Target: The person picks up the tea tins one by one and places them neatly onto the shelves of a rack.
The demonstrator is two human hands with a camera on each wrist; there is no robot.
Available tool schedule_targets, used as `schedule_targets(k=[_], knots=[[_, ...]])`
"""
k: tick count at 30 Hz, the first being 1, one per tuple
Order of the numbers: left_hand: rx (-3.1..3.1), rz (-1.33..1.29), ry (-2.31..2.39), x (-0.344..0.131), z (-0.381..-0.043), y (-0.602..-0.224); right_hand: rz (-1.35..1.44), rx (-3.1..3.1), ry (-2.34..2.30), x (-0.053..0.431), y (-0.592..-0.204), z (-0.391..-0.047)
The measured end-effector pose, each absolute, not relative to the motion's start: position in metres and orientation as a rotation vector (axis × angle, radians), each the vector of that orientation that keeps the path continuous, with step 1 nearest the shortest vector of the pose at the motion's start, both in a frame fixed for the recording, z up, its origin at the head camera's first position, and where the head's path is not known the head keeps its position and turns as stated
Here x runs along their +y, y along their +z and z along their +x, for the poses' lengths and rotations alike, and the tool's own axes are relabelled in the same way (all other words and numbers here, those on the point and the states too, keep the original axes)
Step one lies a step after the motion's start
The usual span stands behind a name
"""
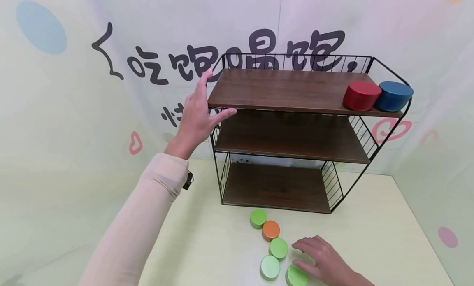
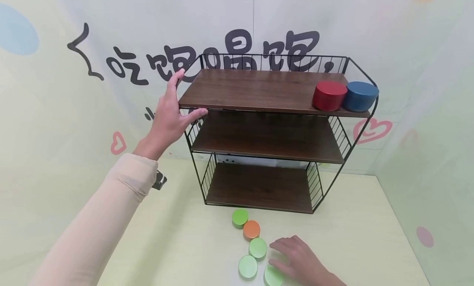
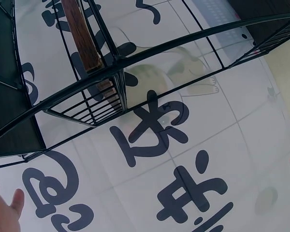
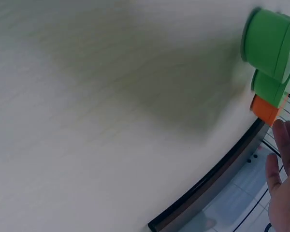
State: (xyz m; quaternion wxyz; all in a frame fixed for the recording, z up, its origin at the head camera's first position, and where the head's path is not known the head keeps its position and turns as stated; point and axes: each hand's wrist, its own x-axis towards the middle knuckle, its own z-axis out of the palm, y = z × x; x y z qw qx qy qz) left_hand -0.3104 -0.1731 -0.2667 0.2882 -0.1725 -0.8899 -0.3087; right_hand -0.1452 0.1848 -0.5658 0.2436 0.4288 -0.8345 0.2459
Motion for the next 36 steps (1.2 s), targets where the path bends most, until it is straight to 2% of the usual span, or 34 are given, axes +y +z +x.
schedule_targets(k=[26,36], knots=[[-2.376,-0.463,-0.814,-0.174,-0.308,-0.267,1.282,-2.396,0.644,0.187,-0.586,-0.123],[-2.37,-0.477,-0.8,-0.173,-0.307,-0.266,1.24,-2.599,0.633,0.189,-0.582,-0.114]])
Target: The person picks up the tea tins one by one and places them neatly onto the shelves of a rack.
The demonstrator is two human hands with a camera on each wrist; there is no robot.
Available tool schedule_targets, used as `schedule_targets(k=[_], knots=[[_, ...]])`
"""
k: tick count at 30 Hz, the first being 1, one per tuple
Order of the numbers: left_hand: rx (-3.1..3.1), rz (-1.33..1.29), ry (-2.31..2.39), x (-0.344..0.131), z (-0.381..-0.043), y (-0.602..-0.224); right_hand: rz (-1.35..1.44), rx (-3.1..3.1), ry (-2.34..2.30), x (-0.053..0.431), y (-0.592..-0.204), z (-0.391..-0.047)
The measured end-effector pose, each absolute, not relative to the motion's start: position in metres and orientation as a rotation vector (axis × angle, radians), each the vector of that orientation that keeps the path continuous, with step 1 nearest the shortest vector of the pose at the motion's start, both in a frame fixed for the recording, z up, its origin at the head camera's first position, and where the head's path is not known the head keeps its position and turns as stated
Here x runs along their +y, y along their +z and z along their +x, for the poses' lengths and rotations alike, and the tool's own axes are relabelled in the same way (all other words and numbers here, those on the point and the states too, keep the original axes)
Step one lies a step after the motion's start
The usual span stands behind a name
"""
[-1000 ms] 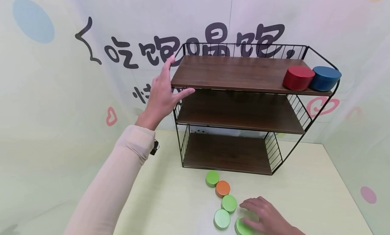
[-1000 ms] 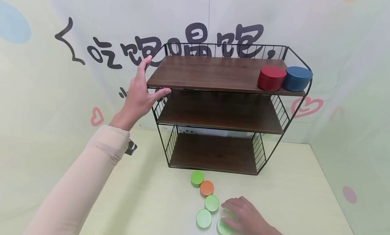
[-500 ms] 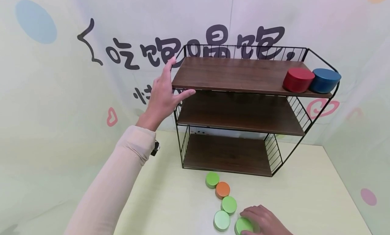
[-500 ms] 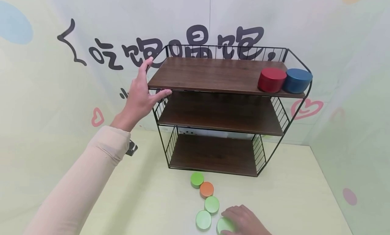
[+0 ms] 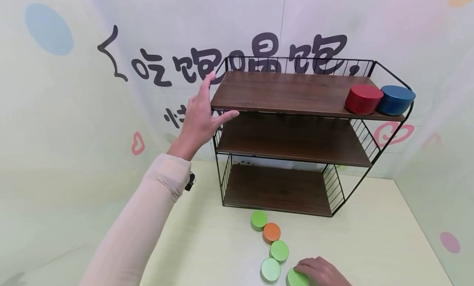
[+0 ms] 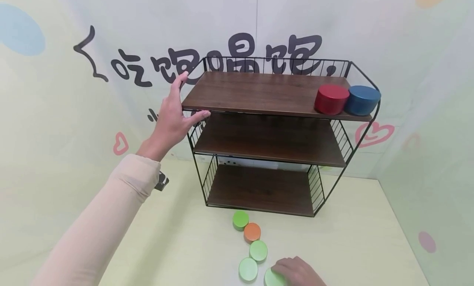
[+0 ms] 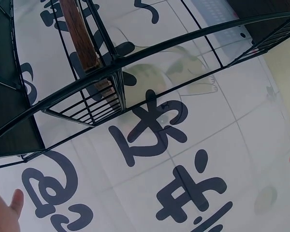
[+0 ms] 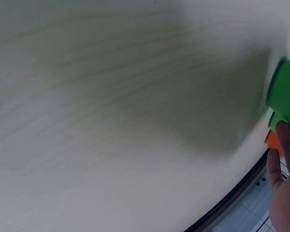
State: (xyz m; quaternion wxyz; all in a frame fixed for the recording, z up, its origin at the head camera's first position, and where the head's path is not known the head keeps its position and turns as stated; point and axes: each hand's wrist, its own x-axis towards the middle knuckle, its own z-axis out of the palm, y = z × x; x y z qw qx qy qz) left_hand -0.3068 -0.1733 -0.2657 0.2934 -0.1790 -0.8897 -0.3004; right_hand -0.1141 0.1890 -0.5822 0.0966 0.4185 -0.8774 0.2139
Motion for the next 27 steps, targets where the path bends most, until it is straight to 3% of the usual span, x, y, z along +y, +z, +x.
schedule_targets(k=[27], knots=[[-2.366,-0.471,-0.806,-0.173,-0.308,-0.268,1.222,-2.365,0.626,0.193,-0.587,-0.122]])
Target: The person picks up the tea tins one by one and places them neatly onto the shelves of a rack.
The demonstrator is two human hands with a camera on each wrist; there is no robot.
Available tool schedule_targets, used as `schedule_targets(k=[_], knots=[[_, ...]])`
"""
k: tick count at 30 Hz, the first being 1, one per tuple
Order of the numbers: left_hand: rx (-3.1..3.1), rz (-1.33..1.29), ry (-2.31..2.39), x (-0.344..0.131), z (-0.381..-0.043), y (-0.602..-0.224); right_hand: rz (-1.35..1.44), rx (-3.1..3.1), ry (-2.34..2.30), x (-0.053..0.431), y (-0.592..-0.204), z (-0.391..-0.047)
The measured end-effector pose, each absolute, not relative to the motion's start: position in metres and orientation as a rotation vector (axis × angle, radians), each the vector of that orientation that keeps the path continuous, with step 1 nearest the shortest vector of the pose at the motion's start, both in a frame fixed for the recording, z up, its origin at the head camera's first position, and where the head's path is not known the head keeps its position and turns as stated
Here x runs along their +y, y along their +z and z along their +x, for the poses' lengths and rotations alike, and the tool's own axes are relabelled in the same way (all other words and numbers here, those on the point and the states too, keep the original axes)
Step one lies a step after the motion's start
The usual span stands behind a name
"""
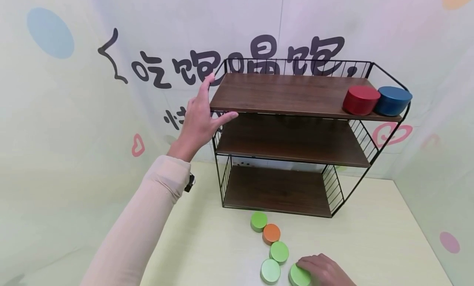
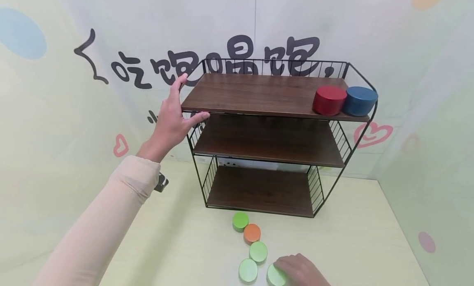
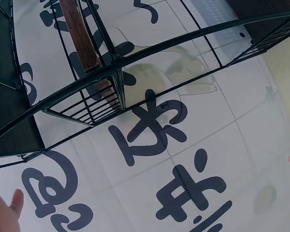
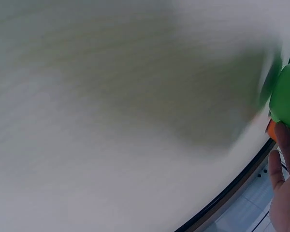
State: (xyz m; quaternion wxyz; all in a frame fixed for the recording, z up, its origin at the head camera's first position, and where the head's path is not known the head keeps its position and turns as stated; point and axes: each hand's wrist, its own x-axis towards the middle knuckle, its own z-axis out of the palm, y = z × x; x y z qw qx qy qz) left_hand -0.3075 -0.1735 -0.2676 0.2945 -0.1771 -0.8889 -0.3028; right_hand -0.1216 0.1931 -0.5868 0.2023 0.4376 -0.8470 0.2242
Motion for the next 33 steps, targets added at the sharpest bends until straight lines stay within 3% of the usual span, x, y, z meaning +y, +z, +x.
schedule_targets(k=[33], knots=[[-2.381,-0.451,-0.821,-0.173,-0.304,-0.266,1.228,-2.24,0.516,0.211,-0.531,-0.153]])
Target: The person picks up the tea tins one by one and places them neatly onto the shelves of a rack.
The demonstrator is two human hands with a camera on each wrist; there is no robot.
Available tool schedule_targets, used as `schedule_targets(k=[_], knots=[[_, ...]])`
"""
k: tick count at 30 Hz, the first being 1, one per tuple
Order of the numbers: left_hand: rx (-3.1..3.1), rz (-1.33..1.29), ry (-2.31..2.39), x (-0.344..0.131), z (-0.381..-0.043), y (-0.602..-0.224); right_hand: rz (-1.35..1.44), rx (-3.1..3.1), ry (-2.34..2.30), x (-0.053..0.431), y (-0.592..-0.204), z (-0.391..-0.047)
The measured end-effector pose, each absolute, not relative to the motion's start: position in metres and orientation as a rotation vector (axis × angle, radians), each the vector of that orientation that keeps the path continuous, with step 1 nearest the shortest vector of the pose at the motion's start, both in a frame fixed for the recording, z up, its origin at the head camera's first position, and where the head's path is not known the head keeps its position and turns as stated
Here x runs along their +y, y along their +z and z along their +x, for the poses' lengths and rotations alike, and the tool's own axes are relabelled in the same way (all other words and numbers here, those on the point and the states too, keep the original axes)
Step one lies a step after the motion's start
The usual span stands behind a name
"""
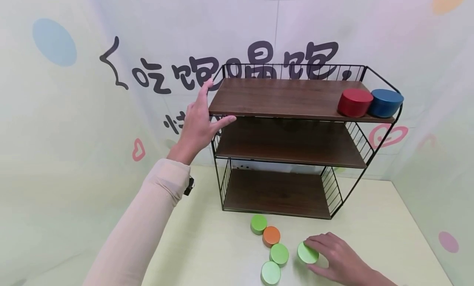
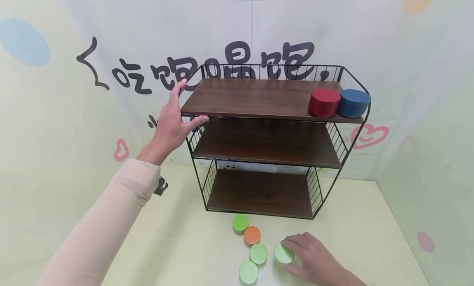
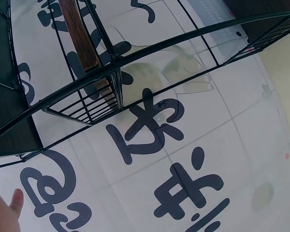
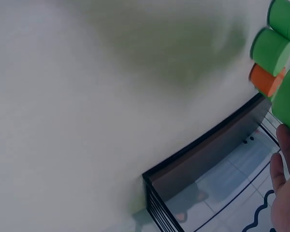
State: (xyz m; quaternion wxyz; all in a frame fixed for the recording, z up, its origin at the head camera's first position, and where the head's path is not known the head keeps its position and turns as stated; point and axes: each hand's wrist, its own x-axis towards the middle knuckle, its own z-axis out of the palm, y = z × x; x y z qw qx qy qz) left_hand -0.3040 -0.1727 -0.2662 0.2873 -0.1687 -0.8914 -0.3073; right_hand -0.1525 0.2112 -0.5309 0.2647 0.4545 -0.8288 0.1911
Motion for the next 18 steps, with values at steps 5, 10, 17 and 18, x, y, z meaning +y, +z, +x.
schedule_targets(k=[5,10,17,18], knots=[[-2.38,-0.451,-0.815,-0.173,-0.304,-0.267,1.25,-2.221,0.502,0.214,-0.521,-0.159],[-2.38,-0.454,-0.813,-0.173,-0.304,-0.267,1.265,-2.173,0.479,0.214,-0.51,-0.164],[-2.378,-0.453,-0.808,-0.173,-0.304,-0.267,1.278,-2.143,0.445,0.214,-0.493,-0.173],[-2.378,-0.451,-0.809,-0.173,-0.304,-0.267,1.279,-2.152,0.441,0.214,-0.49,-0.174]])
